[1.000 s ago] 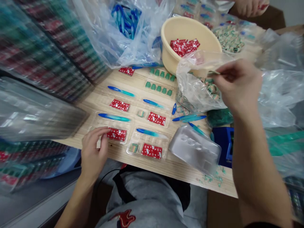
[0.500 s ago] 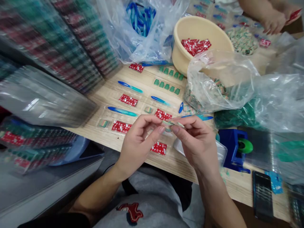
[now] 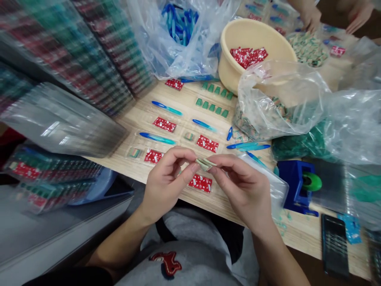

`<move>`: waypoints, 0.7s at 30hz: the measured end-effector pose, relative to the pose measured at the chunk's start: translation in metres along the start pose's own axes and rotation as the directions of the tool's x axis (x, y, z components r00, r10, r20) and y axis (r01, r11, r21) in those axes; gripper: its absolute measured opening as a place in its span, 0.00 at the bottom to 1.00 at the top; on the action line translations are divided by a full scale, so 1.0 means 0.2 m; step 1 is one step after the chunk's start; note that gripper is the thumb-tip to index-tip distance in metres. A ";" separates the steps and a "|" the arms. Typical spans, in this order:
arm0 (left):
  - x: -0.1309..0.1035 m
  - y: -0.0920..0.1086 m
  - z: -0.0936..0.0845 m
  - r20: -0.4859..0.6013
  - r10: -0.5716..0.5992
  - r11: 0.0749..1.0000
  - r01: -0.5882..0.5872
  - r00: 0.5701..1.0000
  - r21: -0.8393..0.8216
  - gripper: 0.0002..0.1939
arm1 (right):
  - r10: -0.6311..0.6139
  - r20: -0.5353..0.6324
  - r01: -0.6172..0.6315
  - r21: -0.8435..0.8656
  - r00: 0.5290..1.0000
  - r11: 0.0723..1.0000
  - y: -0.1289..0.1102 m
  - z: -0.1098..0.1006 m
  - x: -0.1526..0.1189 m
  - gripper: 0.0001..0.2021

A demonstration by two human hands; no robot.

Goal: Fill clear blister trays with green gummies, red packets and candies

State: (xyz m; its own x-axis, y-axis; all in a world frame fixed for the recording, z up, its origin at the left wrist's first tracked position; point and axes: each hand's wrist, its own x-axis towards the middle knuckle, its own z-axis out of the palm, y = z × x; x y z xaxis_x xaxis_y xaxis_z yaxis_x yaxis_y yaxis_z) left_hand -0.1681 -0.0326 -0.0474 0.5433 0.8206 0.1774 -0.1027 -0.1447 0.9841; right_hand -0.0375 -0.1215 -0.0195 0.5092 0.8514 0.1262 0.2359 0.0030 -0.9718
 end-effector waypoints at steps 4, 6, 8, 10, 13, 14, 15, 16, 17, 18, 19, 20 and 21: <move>0.01 -0.02 -0.02 0.075 0.020 0.998 -0.024 0.997 0.057 0.08 | -0.061 0.104 0.073 -0.107 0.993 0.992 -0.01 0.00 -0.02 0.12; 0.02 -0.03 -0.03 0.090 0.028 0.997 -0.034 0.996 0.063 0.06 | -0.087 0.155 0.112 -0.162 0.984 0.980 -0.02 -0.02 -0.01 0.13; 0.03 -0.03 -0.03 0.067 -0.008 1.000 0.006 0.998 0.031 0.03 | -0.138 0.154 0.172 -0.242 0.978 0.955 -0.02 -0.08 0.04 0.13; 0.04 -0.05 -0.04 0.040 -0.099 0.994 0.101 0.994 -0.035 0.06 | -0.219 0.052 0.222 -0.395 0.974 0.892 -0.01 -0.17 0.16 0.12; 0.04 -0.08 -0.05 0.024 -0.262 0.945 0.262 0.965 -0.198 0.11 | -0.312 -0.227 0.066 -0.703 0.922 0.708 0.06 -0.37 0.44 0.10; 0.04 -0.09 -0.06 0.028 -0.308 0.917 0.304 0.951 -0.257 0.13 | -0.252 -0.276 -0.056 -0.769 0.927 0.636 0.09 -0.43 0.53 0.11; 0.04 -0.10 -0.07 0.035 -0.346 0.887 0.339 0.938 -0.314 0.14 | -0.132 -0.262 -0.151 -0.826 0.956 0.544 0.13 -0.48 0.62 0.11; 0.04 -0.11 -0.08 0.046 -0.381 0.855 0.370 0.924 -0.363 0.15 | 0.013 -0.161 -0.149 -0.882 0.987 0.448 0.17 -0.52 0.69 0.13; 0.04 -0.12 -0.09 0.058 -0.414 0.823 0.401 0.909 -0.403 0.16 | 0.088 -0.122 -0.148 -0.892 0.989 0.426 0.21 -0.56 0.75 0.11; 0.04 -0.13 -0.10 0.073 -0.444 0.792 0.430 0.893 -0.434 0.16 | 0.148 -0.075 -0.130 -0.904 0.986 0.408 0.25 -0.58 0.79 0.08; 0.04 -0.14 -0.12 0.091 -0.472 0.762 0.458 0.877 -0.458 0.16 | 0.180 -0.034 -0.106 -0.908 0.983 0.405 0.28 -0.59 0.82 0.06; 0.04 -0.14 -0.13 0.110 -0.495 0.735 0.483 0.862 -0.476 0.16 | 0.185 -0.016 -0.092 -0.908 0.983 0.409 0.31 -0.60 0.84 0.04; 0.04 -0.15 -0.14 0.129 -0.514 0.710 0.505 0.848 -0.490 0.16 | 0.178 -0.004 -0.078 -0.909 0.984 0.409 0.34 -0.60 0.85 0.03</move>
State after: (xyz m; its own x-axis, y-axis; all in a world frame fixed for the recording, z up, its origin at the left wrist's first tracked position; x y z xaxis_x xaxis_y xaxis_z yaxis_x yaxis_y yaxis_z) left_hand -0.1842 -0.0068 -0.0749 0.6214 0.6988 -0.3544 -0.2068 0.5826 0.7860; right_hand 0.1649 -0.0388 -0.0402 0.5467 0.8359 -0.0483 0.8091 -0.5423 -0.2263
